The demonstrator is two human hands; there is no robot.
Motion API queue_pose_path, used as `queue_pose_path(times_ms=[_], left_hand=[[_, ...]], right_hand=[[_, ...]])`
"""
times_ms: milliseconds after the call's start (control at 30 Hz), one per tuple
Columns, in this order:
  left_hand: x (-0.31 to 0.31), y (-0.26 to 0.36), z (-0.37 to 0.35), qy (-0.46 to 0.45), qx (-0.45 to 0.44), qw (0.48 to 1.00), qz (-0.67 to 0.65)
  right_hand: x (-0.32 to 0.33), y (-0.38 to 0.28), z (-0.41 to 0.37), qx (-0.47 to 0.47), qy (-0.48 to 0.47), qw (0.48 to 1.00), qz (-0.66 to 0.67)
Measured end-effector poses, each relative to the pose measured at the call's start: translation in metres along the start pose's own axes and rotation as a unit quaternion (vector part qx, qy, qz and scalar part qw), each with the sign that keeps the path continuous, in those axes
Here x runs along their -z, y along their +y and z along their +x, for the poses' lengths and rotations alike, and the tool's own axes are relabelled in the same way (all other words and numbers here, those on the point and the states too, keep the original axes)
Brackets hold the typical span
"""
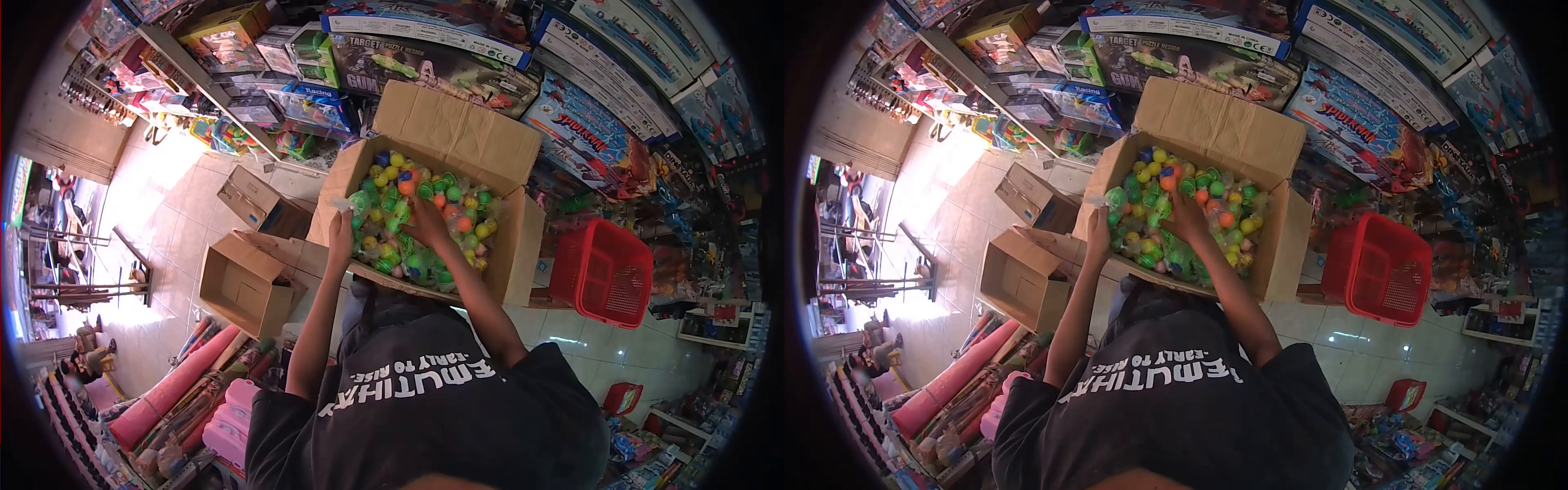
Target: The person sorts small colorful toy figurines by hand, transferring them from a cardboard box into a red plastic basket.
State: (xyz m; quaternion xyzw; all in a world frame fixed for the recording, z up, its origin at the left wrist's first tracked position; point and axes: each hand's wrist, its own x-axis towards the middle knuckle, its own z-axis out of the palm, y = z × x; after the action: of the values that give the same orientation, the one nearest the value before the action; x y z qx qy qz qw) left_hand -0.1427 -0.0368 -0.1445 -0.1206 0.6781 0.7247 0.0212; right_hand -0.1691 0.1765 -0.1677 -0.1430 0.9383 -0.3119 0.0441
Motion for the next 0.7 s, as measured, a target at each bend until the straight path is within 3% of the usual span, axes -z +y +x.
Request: queue_pose_path(times_ms=[67, 267, 367, 467, 600, 700], left_hand=[[-0.007, 0.01, -0.005, 0.044, -0.036, 0.997, 0.059], [-0.002, 0.01, -0.011, 0.025, -0.072, 0.986, 0.147], [-0.001, 0.005, -0.008, 0.032, -0.073, 0.988, 0.133], [-0.004, 0.014, -0.01, 0.041, -0.072, 0.993, 0.085], [0.001, 0.009, -0.005, 0.009, -0.066, 0.989, 0.134], [-0.005, 0.016, -0.008, 0.001, -0.119, 0.99, 0.079]], right_hand=[[-0.001, -0.007, -0.005, -0.02, 0.022, 0.999, 0.02], [0.01, -0.021, -0.008, -0.03, -0.04, 0.998, 0.031], [-0.002, -0.017, -0.01, 0.012, 0.016, 0.996, 0.082], [-0.006, -0.012, -0.011, 0.03, 0.013, 0.993, 0.112], [0.002, -0.018, -0.017, 0.014, -0.006, 0.994, 0.112], [0.008, -0.03, -0.032, -0.014, 0.032, 0.996, 0.087]])
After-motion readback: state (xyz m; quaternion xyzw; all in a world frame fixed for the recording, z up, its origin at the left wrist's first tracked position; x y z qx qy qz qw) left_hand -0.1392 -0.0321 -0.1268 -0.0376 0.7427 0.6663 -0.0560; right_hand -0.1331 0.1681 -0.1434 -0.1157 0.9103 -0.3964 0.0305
